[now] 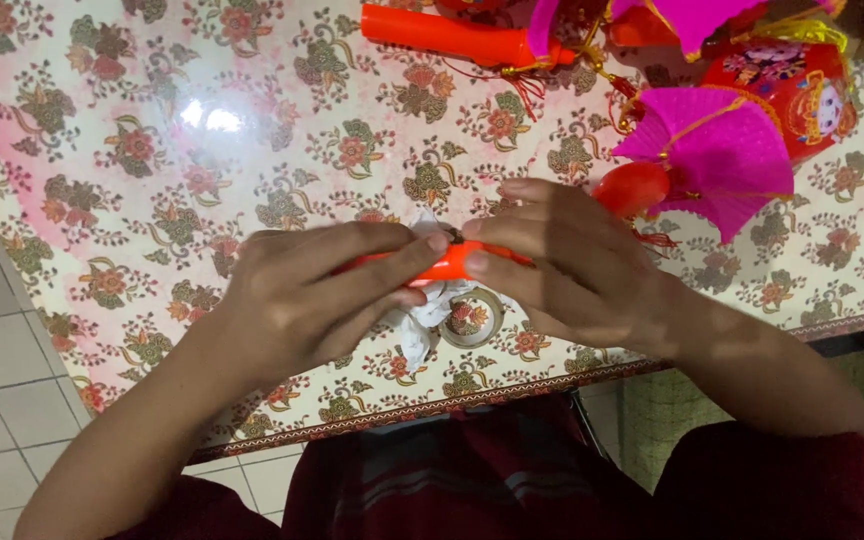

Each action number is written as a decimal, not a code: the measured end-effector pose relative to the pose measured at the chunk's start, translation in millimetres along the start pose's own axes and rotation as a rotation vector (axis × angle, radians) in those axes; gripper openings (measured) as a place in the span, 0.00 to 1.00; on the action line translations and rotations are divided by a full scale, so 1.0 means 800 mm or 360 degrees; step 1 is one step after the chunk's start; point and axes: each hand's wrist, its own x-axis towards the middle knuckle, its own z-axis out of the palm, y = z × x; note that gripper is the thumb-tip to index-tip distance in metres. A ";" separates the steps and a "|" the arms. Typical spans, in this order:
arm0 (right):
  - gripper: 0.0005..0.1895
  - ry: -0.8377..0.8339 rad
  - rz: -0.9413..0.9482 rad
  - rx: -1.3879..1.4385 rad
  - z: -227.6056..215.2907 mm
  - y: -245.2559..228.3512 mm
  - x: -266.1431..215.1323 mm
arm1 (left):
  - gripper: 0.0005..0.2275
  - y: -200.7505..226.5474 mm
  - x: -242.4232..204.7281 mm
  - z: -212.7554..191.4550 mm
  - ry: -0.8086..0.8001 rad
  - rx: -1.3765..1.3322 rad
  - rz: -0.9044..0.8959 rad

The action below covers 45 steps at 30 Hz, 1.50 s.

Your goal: Assembling decorative plastic lanterns by fitting components together and applying glue.

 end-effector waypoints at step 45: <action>0.12 0.0065 -0.0053 -0.0159 -0.019 -0.011 0.027 | 0.14 0.016 0.001 0.013 -0.0081 -0.0392 -0.0482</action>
